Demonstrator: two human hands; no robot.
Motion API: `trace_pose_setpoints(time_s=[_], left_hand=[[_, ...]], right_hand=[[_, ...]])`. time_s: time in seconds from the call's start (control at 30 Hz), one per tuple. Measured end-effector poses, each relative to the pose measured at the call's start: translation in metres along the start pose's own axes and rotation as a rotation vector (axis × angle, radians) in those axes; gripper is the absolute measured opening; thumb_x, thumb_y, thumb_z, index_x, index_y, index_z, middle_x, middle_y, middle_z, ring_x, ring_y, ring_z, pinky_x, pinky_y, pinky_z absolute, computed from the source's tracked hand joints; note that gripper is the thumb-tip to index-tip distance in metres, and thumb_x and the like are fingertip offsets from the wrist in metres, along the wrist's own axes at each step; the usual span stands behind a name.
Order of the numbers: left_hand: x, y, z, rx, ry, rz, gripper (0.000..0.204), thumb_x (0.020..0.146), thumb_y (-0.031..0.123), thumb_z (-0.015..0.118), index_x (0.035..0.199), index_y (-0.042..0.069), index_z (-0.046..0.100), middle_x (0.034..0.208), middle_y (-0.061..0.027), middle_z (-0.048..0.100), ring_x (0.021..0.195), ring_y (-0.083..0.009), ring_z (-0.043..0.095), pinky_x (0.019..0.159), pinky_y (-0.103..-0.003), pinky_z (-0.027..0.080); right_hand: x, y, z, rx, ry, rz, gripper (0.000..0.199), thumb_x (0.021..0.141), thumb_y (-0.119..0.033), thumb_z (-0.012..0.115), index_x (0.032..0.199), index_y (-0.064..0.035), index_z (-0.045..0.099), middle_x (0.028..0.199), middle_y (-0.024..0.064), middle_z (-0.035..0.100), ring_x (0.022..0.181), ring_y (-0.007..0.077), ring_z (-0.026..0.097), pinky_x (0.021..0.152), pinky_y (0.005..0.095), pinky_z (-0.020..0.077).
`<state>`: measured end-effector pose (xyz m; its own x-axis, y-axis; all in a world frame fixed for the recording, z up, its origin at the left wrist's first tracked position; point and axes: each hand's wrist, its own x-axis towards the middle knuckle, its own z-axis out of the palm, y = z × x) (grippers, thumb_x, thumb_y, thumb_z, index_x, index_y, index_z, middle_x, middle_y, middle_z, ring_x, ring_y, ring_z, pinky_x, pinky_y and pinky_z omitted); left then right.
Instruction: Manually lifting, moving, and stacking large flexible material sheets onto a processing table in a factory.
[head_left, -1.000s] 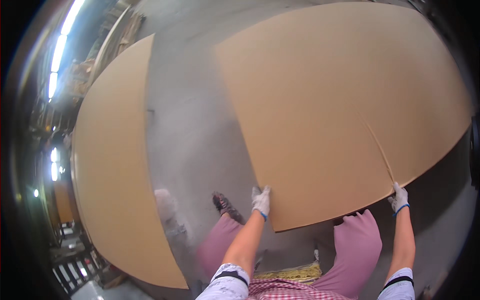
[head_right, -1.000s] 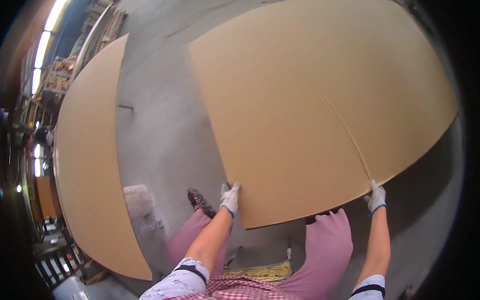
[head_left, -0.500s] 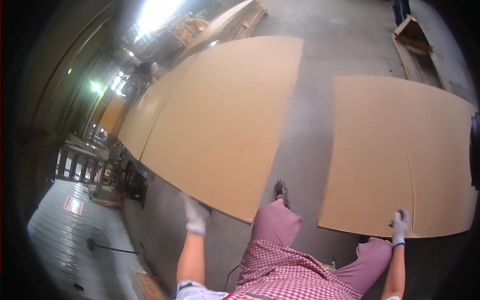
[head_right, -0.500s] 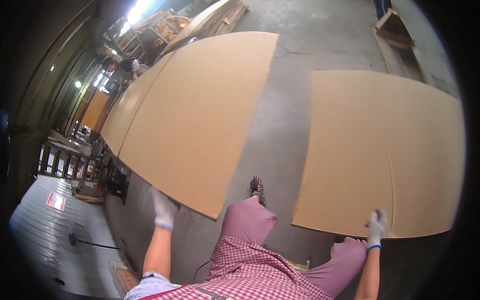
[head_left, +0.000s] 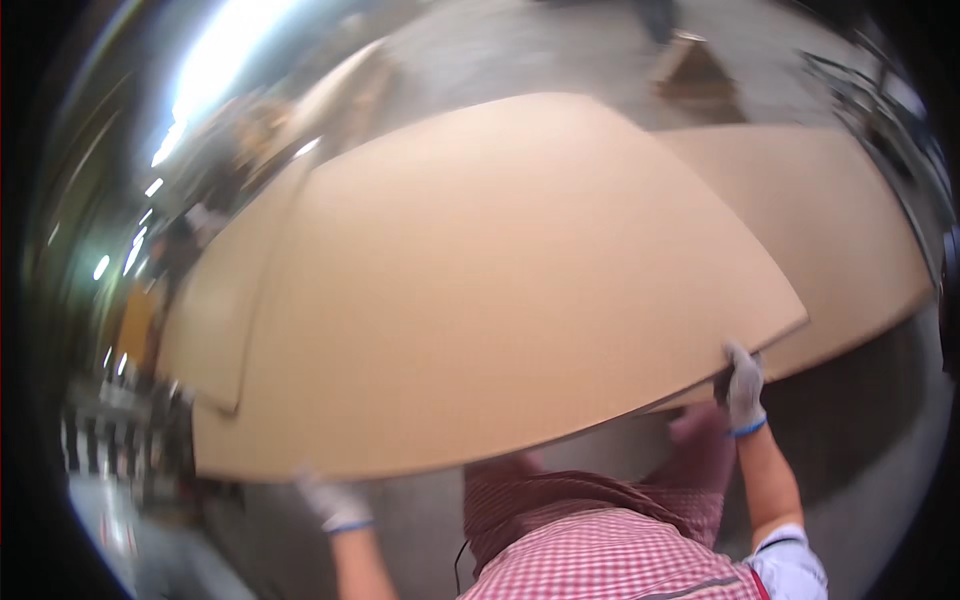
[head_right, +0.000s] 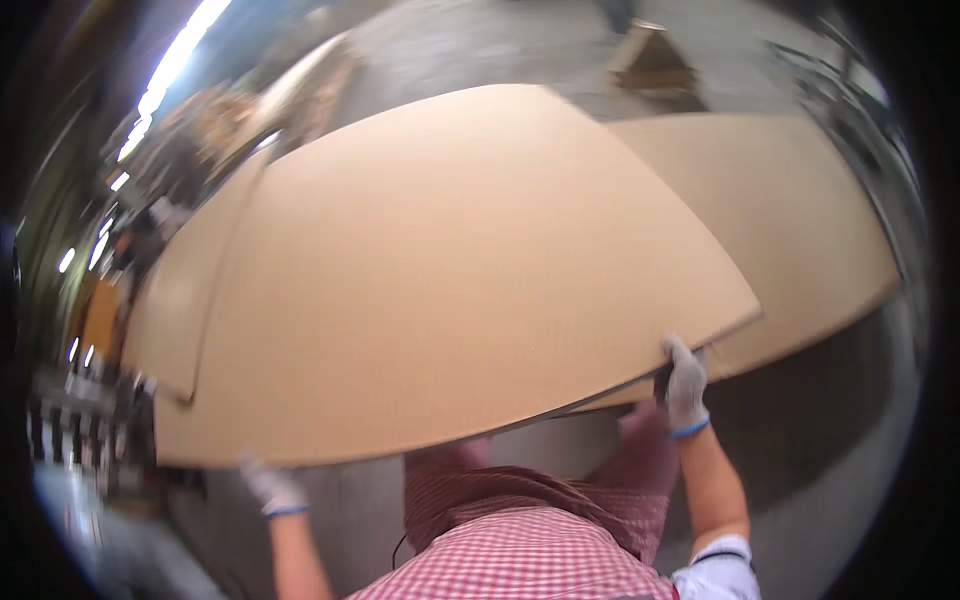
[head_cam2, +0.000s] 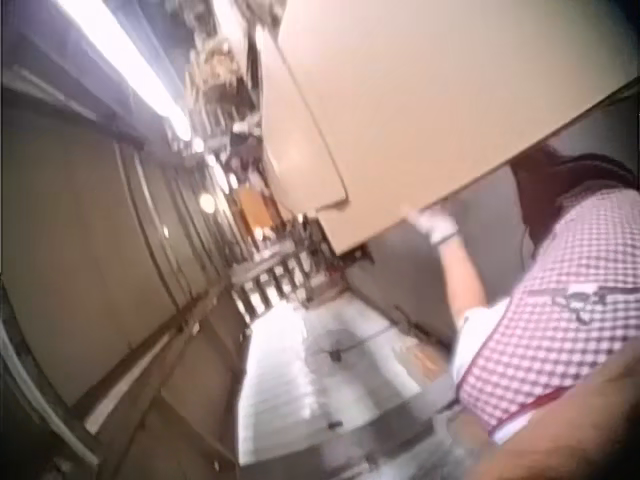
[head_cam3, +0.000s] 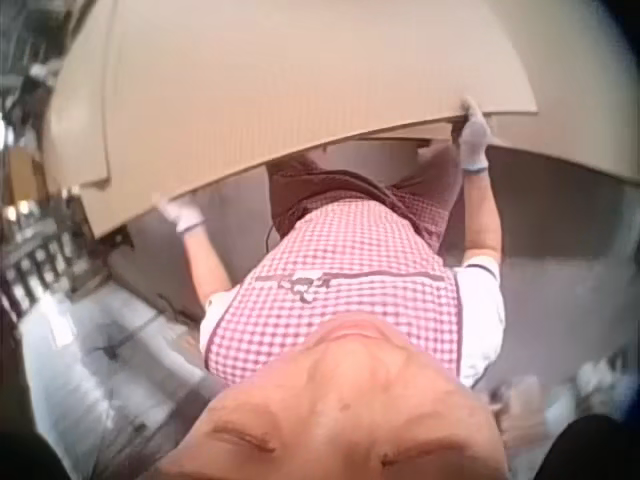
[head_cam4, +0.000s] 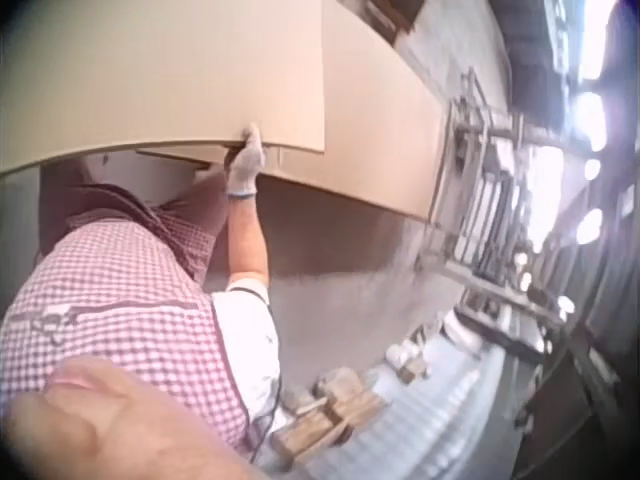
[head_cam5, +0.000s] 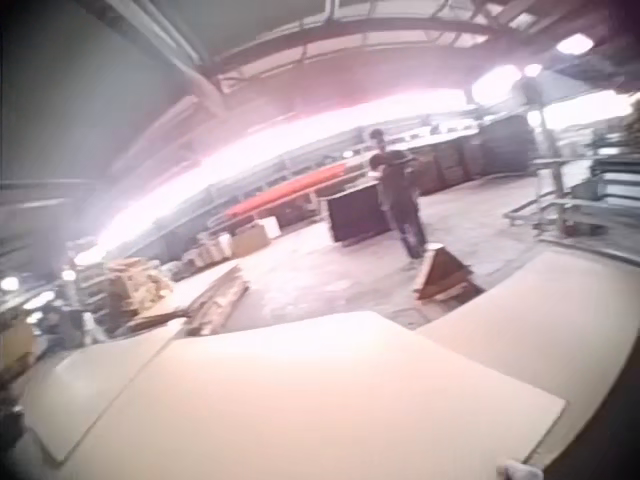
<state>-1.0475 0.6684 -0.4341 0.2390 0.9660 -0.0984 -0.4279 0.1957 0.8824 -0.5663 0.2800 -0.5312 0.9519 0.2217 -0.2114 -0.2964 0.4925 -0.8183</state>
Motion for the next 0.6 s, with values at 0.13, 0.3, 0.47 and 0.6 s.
trace_pose_setpoints(time_s=[0.13, 0.3, 0.47, 0.6], left_hand=[[0.019, 0.126, -0.182, 0.325, 0.446, 0.282, 0.067, 0.093, 0.051, 0.042, 0.141, 0.004, 0.039, 0.143, -0.0144, 0.043, 0.130, -0.0333, 0.040, 0.110, -0.047, 0.030], [0.032, 0.109, -0.157, 0.573, 0.612, 0.173, 0.067, 0.093, 0.049, 0.045, 0.141, 0.003, 0.041, 0.144, -0.0139, 0.042, 0.134, -0.0306, 0.034, 0.112, -0.042, 0.025], [0.080, 0.000, -0.143, 0.497, 0.268, -0.041, 0.082, 0.089, 0.062, 0.047, 0.146, 0.006, 0.032, 0.149, -0.0121, 0.035, 0.134, -0.0322, 0.034, 0.112, -0.046, 0.027], [-0.049, -0.168, 0.177, 0.299, -0.201, -0.435, 0.067, 0.089, 0.052, 0.055, 0.135, 0.005, 0.045, 0.137, -0.0105, 0.048, 0.124, -0.0287, 0.046, 0.105, -0.044, 0.037]], right_hand=[[0.080, -0.079, -0.130, -0.482, 0.325, -0.236, 0.029, 0.081, -0.015, 0.063, 0.101, 0.0057, 0.066, 0.096, 0.0100, 0.067, 0.087, 0.0193, 0.063, 0.080, 0.0331, 0.0509], [0.135, -0.280, -0.420, -0.813, 0.550, -0.422, 0.035, 0.086, -0.024, 0.064, 0.107, 0.0036, 0.068, 0.103, 0.0091, 0.068, 0.095, 0.0160, 0.062, 0.090, 0.0303, 0.0484], [0.136, -0.432, -0.493, -0.316, 0.326, -0.254, 0.046, 0.093, -0.032, 0.056, 0.122, 0.0032, 0.058, 0.113, 0.0091, 0.065, 0.106, 0.0182, 0.060, 0.097, 0.0316, 0.0458], [0.145, -0.366, -0.456, -0.202, 0.410, -0.399, 0.046, 0.091, -0.029, 0.060, 0.126, -0.0004, 0.054, 0.118, 0.0088, 0.062, 0.105, 0.0204, 0.061, 0.096, 0.0339, 0.0468]])
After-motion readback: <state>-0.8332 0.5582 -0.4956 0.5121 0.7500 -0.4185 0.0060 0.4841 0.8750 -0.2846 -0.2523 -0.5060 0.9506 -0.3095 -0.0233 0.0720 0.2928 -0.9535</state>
